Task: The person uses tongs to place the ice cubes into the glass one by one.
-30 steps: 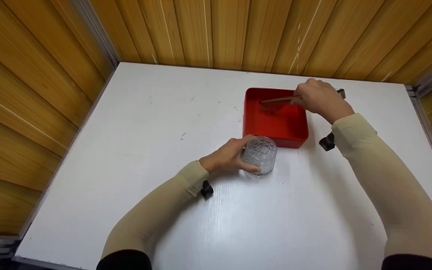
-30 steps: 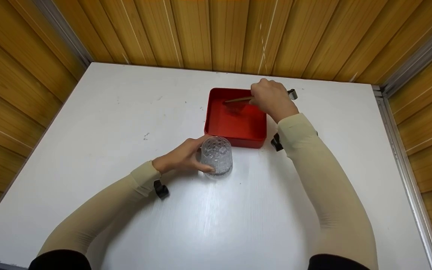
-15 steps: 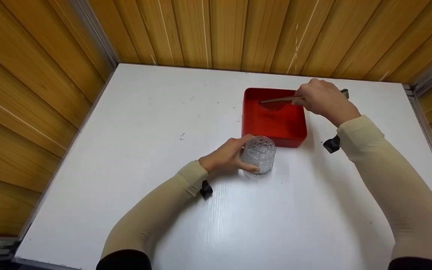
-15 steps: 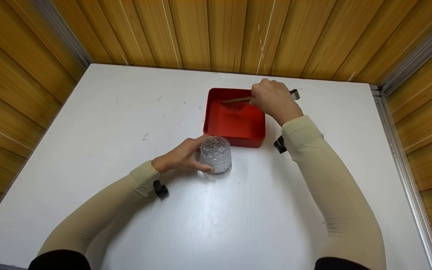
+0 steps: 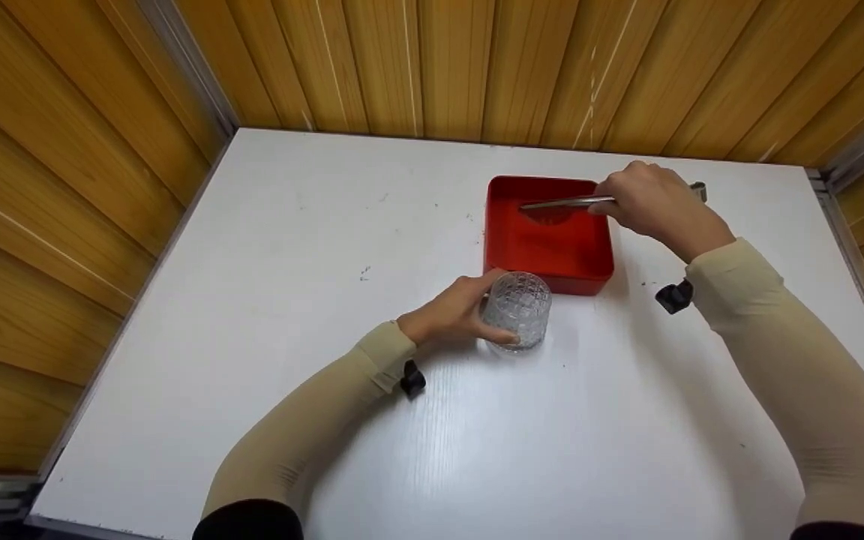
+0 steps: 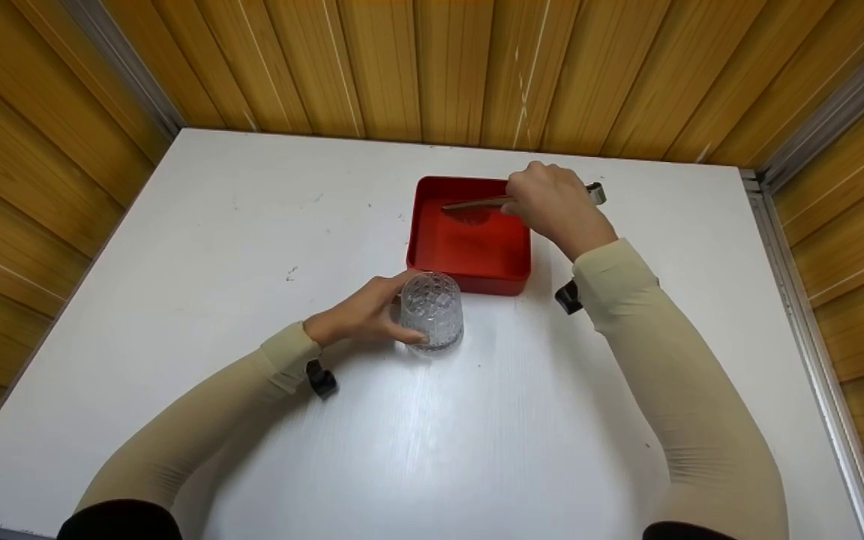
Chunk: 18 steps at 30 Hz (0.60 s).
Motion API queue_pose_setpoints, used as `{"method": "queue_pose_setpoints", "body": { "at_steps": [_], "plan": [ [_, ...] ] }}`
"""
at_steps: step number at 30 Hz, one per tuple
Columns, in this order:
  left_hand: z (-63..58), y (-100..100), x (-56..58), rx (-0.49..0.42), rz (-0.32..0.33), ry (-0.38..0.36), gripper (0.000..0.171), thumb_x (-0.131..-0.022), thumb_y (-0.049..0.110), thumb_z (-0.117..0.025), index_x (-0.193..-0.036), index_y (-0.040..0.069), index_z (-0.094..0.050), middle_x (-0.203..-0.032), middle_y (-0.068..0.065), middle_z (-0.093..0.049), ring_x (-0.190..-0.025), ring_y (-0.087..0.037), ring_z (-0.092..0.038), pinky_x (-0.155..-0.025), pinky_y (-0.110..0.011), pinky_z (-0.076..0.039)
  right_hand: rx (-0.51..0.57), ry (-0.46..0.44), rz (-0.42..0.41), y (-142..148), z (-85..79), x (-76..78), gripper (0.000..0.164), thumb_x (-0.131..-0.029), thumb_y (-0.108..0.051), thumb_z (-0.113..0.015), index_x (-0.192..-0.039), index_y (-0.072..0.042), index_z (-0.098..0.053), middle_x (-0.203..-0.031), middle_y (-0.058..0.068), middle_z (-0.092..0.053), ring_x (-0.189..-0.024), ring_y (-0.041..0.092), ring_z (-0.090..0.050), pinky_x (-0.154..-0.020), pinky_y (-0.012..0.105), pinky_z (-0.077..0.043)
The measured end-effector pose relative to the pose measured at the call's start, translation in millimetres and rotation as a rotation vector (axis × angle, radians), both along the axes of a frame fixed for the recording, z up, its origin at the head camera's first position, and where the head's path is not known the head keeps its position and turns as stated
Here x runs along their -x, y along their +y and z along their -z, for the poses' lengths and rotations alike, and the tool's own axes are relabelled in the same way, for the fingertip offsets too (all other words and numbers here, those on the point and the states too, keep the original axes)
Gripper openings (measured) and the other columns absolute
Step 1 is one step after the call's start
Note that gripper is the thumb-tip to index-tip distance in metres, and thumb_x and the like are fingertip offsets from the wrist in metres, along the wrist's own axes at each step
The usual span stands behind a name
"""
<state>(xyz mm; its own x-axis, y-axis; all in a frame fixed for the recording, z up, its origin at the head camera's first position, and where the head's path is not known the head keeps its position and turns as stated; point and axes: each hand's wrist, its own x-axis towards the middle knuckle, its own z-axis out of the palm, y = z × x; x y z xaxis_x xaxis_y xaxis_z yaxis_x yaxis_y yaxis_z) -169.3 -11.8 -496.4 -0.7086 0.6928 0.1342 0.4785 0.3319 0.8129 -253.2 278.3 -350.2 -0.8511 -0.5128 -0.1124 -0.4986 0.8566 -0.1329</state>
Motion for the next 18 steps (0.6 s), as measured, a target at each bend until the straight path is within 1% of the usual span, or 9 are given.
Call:
{"method": "queue_pose_setpoints", "body": {
  "at_steps": [8, 15, 18],
  "plan": [
    [0.5, 0.5, -0.3, 0.013, -0.002, 0.026, 0.079, -0.078, 0.034, -0.091, -0.143, 0.015, -0.05, -0.124, 0.001, -0.067, -0.109, -0.009, -0.061, -0.095, -0.022, -0.05, 0.014, 0.035, -0.015, 2.6, -1.1, -7.8, 0.017, -0.096, -0.015, -0.074, -0.106, -0.003, -0.08, -0.08, 0.008, -0.071, -0.07, 0.025, -0.056, -0.057, 0.035, -0.044],
    [1.2, 0.2, 0.6, 0.006, 0.003, 0.004, 0.079, -0.078, 0.034, -0.091, -0.143, 0.015, -0.05, -0.124, 0.002, -0.067, -0.11, -0.008, -0.061, -0.097, -0.022, -0.05, 0.037, 0.04, -0.015, 5.2, -1.0, -15.0, 0.018, -0.095, -0.014, -0.074, -0.107, -0.002, -0.079, -0.083, 0.01, -0.073, -0.07, 0.024, -0.056, -0.057, 0.035, -0.046],
    [1.3, 0.1, 0.9, 0.006, 0.003, 0.01, 0.08, -0.078, 0.035, -0.091, -0.144, 0.016, -0.05, -0.125, 0.002, -0.067, -0.111, -0.008, -0.061, -0.098, -0.022, -0.049, 0.044, 0.049, -0.016, 6.9, -1.2, -17.6, 0.017, -0.095, -0.012, -0.075, -0.108, -0.002, -0.079, -0.086, 0.011, -0.074, -0.069, 0.024, -0.057, -0.057, 0.035, -0.047]
  ]
}}
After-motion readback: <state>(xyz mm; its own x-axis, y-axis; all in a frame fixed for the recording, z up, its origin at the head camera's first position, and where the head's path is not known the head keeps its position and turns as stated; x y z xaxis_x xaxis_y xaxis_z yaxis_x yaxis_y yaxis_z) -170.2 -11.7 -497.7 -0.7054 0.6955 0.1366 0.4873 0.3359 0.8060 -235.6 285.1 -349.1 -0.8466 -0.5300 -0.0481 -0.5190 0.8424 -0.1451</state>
